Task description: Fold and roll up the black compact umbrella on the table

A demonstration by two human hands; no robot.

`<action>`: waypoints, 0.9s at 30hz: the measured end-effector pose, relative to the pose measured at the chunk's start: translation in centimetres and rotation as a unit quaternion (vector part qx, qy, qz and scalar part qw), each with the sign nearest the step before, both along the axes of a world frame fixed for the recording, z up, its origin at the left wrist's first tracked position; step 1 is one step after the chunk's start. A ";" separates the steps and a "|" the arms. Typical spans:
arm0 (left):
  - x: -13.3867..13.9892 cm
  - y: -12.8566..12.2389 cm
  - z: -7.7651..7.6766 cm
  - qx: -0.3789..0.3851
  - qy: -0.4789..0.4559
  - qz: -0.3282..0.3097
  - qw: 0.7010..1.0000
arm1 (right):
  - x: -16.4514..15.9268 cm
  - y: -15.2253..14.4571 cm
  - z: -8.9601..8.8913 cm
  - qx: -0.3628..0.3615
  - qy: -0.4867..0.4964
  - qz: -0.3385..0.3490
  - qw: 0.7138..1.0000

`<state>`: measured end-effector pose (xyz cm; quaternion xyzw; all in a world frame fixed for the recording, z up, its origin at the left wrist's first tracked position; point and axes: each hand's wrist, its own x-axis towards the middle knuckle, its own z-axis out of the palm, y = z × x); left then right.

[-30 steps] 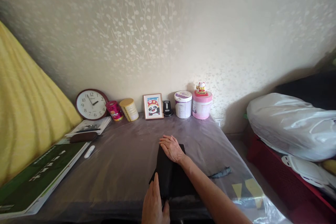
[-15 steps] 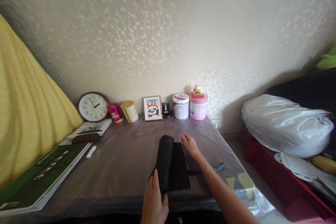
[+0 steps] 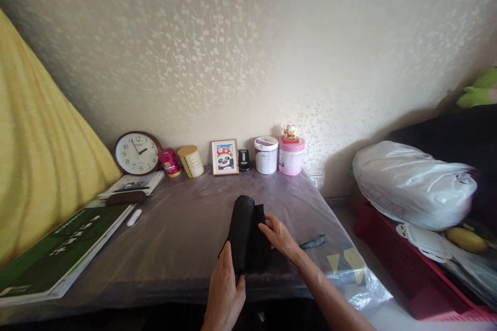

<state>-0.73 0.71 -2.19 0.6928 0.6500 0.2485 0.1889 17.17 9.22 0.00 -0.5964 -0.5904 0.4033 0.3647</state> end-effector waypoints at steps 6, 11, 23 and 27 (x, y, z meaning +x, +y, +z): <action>0.0 0.1 0.0 0.011 0.010 -0.004 1.000 | -2.7 -1.8 0.4 -0.008 0.029 0.011 1.000; -0.1 0.2 -0.8 0.038 0.003 -0.010 0.999 | -5.3 -2.1 0.8 -0.040 0.088 0.010 0.995; -0.3 0.4 -1.6 0.080 -0.032 -0.008 0.996 | -8.1 -3.7 1.6 0.112 -0.114 -0.010 0.987; -0.4 0.2 -0.7 0.073 -0.078 0.001 0.994 | -8.5 -4.9 1.8 0.133 -0.159 -0.008 0.978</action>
